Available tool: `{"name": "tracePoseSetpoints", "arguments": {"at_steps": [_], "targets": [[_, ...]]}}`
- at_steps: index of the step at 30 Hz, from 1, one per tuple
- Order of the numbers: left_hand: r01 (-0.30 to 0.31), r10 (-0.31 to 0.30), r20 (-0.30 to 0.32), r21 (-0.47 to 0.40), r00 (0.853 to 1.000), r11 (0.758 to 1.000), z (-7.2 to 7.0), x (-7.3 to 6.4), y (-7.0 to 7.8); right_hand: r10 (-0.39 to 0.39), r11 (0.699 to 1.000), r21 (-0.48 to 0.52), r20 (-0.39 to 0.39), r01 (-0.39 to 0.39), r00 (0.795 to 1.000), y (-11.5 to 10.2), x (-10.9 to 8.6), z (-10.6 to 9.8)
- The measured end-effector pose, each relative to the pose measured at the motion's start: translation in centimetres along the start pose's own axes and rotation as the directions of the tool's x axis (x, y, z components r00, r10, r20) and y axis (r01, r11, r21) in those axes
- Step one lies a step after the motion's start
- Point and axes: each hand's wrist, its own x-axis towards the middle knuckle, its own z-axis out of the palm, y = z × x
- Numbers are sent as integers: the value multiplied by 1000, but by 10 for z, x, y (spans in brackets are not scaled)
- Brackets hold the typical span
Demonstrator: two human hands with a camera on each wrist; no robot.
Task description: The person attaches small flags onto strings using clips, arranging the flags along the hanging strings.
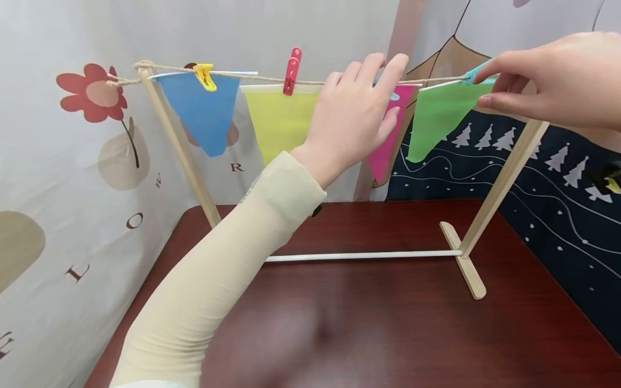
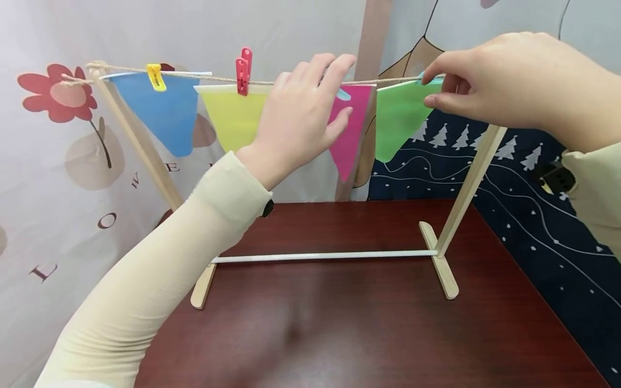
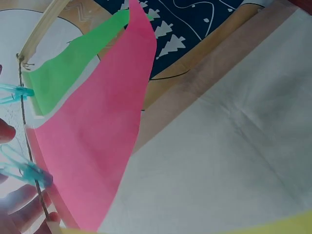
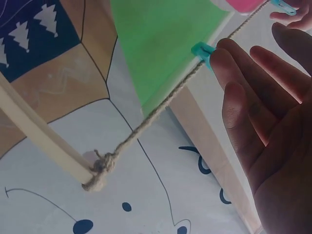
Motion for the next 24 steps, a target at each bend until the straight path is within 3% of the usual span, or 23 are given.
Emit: {"name": "tracePoseSetpoints", "arguments": {"at_steps": [13,19,24], "targets": [[-42,39,-82,-40,996,998,-5,-19,-10,-3,1000,11,28,2,1000,-11,-5,6],[-105,93,-134,-92,987,990,-7,-29,-13,-54,999,2,-40,54,998,-22,-8,8],[-126,110,-155,-99,982,987,-8,-36,-15,-64,998,-26,-40,63,997,-31,-13,11]]}}
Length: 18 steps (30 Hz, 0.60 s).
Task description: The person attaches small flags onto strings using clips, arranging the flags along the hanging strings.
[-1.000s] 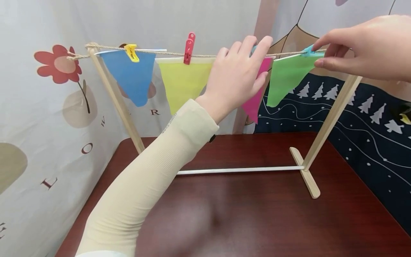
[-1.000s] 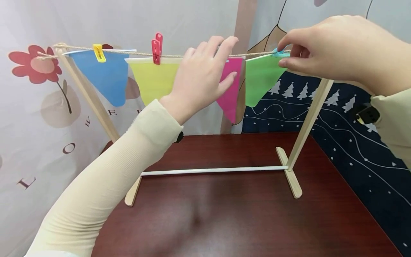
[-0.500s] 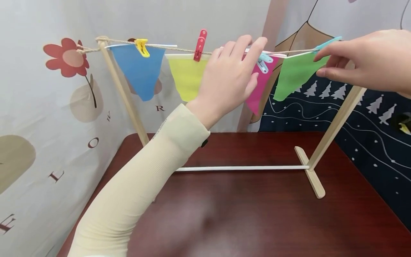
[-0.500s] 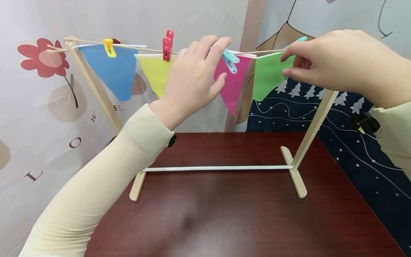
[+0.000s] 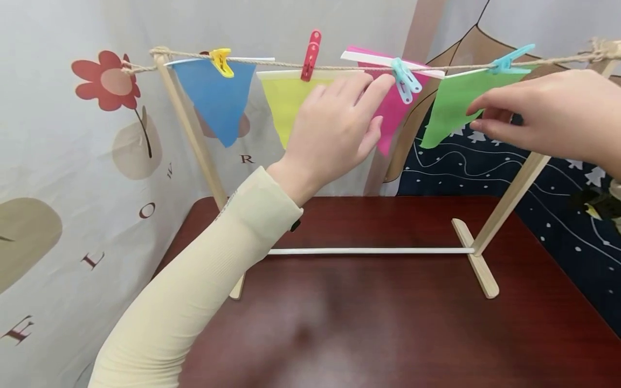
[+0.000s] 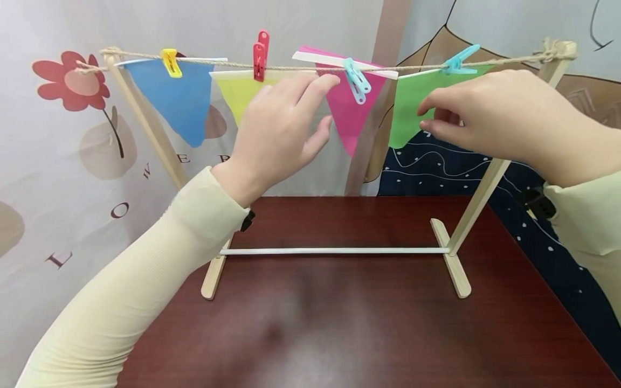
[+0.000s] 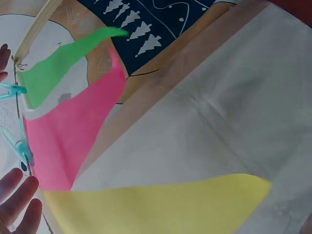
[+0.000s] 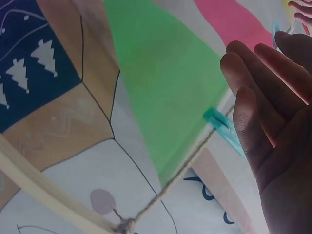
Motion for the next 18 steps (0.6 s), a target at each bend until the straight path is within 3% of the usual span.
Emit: {"name": "tracePoseSetpoints", "arguments": {"at_steps": [9,18], "targets": [[-19,19,14,-13,1000,1000,6,-16,-5,-8,999,37,-40,9,999,-13,-8,10],[-46,46,-5,-87,999,995,11,-46,-12,113,982,158,-54,-103,992,-22,-28,37]]}}
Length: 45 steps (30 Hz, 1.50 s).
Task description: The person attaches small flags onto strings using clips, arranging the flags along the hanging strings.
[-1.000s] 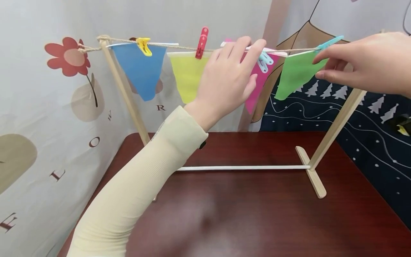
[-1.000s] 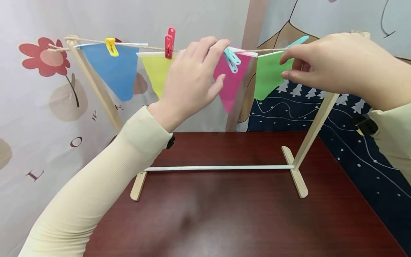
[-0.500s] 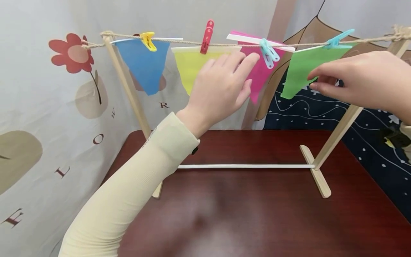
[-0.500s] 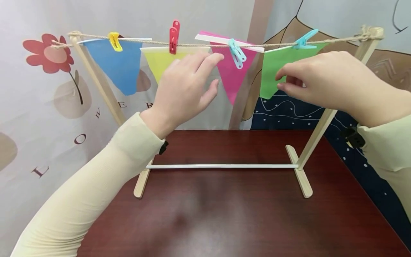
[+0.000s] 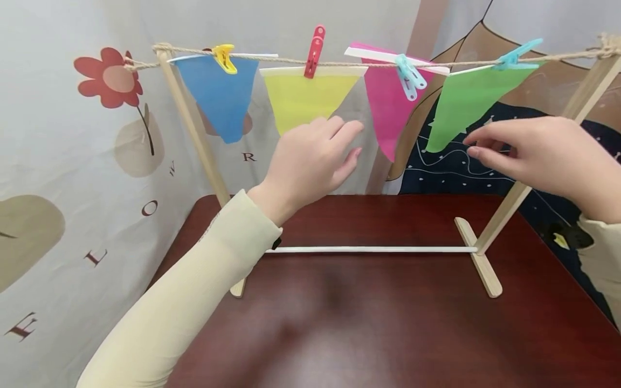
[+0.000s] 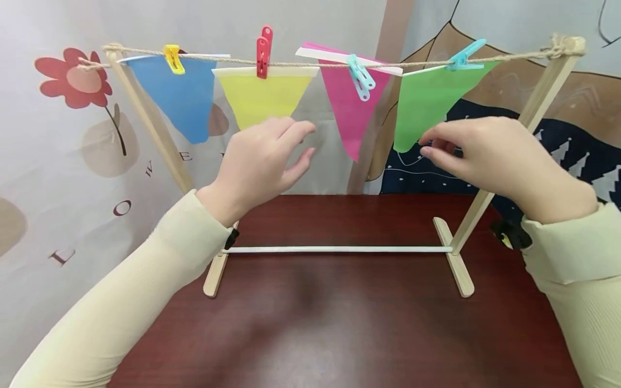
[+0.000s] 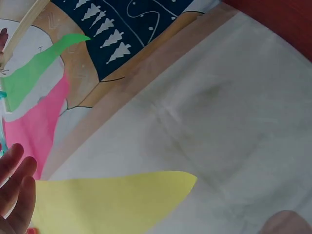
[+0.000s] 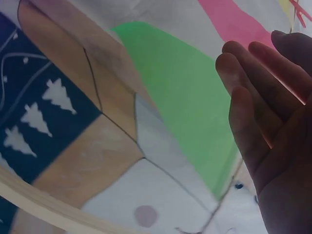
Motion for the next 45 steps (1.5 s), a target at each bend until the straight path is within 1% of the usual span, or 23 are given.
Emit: {"name": "tracePoseSetpoints", "arguments": {"at_steps": [4,6,10,13,17,23,27,30,33,35,38,40,42,44,45], "targets": [[23,-23,-10,-6,1000,1000,4,-14,-5,65,997,50,19,-66,998,2,-10,14],[43,-43,-20,6,999,999,6,-21,-8,94,992,76,28,-96,995,2,-13,20],[68,-66,-43,24,997,997,10,-33,-13,150,980,128,50,-155,988,1,-18,33],[71,-70,-46,19,997,997,13,-42,-15,188,967,162,65,-196,980,1,-24,41],[86,-85,-34,8,996,996,16,-54,-16,212,954,206,58,-220,976,1,-32,53],[129,-129,-39,22,991,991,17,-66,-20,237,931,276,48,-240,970,-4,-41,70],[170,-170,-22,-3,985,985,16,-76,-20,257,918,304,30,-253,966,-10,-53,80],[221,-221,0,-28,975,975,16,-87,-19,278,902,334,33,-272,960,-14,-61,90],[286,-285,43,-41,958,957,19,-103,-15,297,886,358,46,-294,954,-18,-68,99],[343,-339,81,-51,937,938,24,-116,-11,311,871,380,63,-311,948,-21,-72,104],[425,-417,116,-62,902,903,34,-134,-5,329,842,422,93,-337,940,-26,-76,111],[454,-444,138,-58,886,889,41,-145,-2,334,823,449,114,-349,936,-29,-80,115],[464,-453,153,-44,878,885,47,-155,2,343,803,474,131,-363,930,-31,-84,117],[468,-457,163,-30,874,883,52,-163,5,349,785,493,149,-375,925,-32,-87,117],[470,-461,166,-20,872,883,54,-167,6,348,782,496,153,-376,925,-32,-89,117]]}}
